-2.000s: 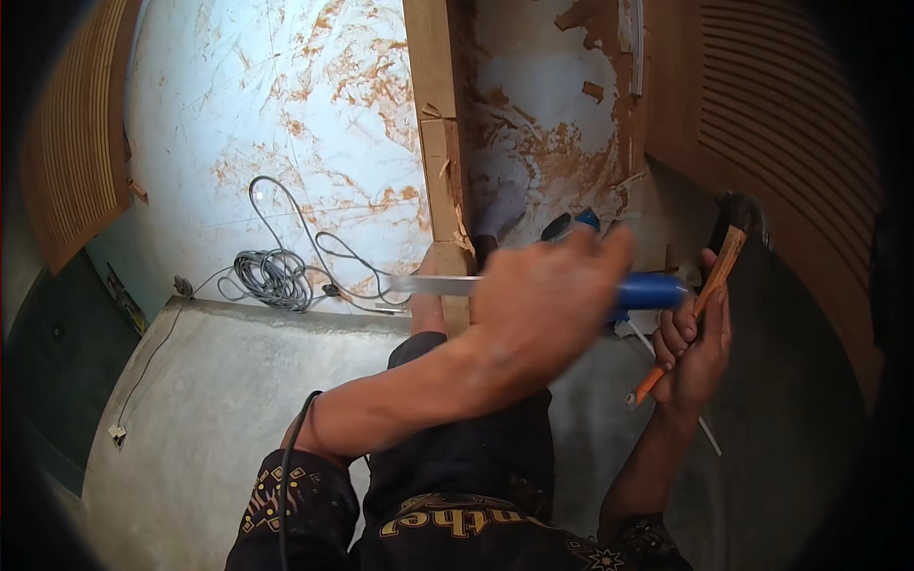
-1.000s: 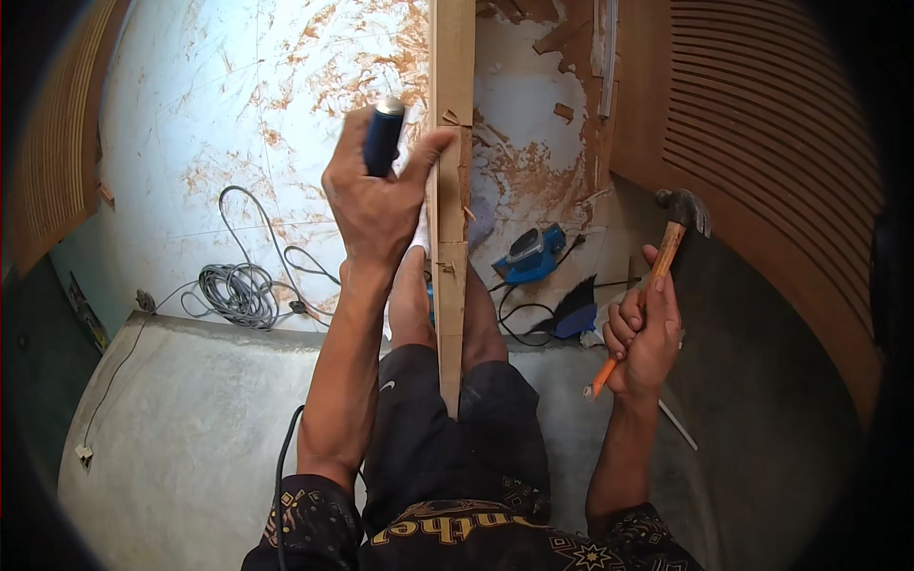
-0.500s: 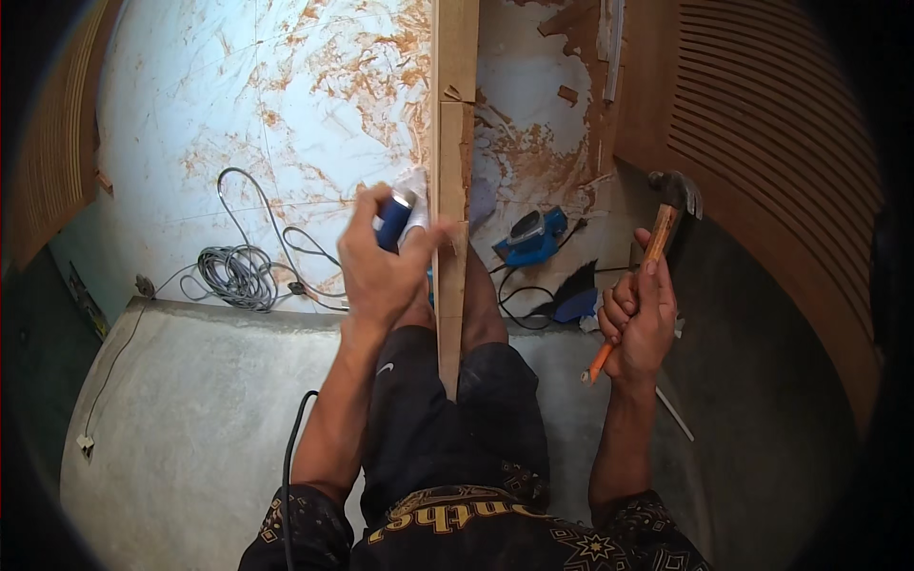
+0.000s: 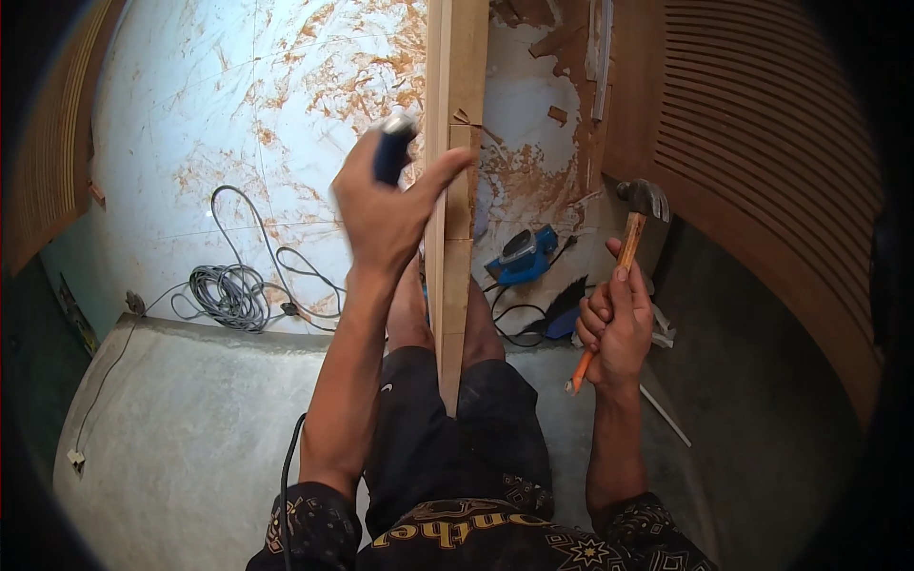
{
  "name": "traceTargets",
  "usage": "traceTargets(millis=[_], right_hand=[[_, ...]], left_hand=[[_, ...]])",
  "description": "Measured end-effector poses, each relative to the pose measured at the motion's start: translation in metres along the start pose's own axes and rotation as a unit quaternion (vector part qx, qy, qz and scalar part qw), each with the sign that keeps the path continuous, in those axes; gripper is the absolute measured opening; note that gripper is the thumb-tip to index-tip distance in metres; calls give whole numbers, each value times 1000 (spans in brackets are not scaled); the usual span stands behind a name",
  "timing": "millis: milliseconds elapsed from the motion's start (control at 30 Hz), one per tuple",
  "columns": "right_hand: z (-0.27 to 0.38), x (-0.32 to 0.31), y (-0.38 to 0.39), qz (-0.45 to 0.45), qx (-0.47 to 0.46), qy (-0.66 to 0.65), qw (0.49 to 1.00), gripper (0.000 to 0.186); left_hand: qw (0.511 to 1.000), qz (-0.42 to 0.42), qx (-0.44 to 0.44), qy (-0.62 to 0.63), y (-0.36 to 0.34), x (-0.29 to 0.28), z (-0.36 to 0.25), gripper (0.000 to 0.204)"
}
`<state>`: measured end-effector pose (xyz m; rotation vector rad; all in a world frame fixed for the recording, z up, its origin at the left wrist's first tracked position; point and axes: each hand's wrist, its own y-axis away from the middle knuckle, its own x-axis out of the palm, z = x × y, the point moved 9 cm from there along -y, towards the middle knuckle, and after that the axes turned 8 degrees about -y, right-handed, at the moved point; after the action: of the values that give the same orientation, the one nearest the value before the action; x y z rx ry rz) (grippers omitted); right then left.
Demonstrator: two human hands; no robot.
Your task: The person uses a hammer and chisel to carve a recess into a wooden frame, then marks a spot on the wood with a pencil.
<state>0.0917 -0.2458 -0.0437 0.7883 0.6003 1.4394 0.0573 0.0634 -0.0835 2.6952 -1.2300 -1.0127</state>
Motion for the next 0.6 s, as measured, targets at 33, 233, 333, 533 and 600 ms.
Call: traceTargets(millis=[33, 233, 333, 533, 600], right_hand=[[0, 3, 1, 2, -1, 1, 1000, 41], [-4, 10, 11, 3, 5, 10, 1000, 41], [-3, -1, 12, -13, -7, 4, 1000, 41], [14, 0, 25, -38, -72, 18, 997, 40], [17, 0, 31, -20, -54, 2, 998, 40]], left_hand=[[999, -7, 51, -18, -12, 12, -14, 48], [981, -133, 129, 52, -39, -29, -16, 26], [970, -37, 239, -1, 3, -36, -65, 29], [870, 88, 475, 97, 82, -16, -158, 37], [869, 119, 474, 77, 81, -11, -160, 36]])
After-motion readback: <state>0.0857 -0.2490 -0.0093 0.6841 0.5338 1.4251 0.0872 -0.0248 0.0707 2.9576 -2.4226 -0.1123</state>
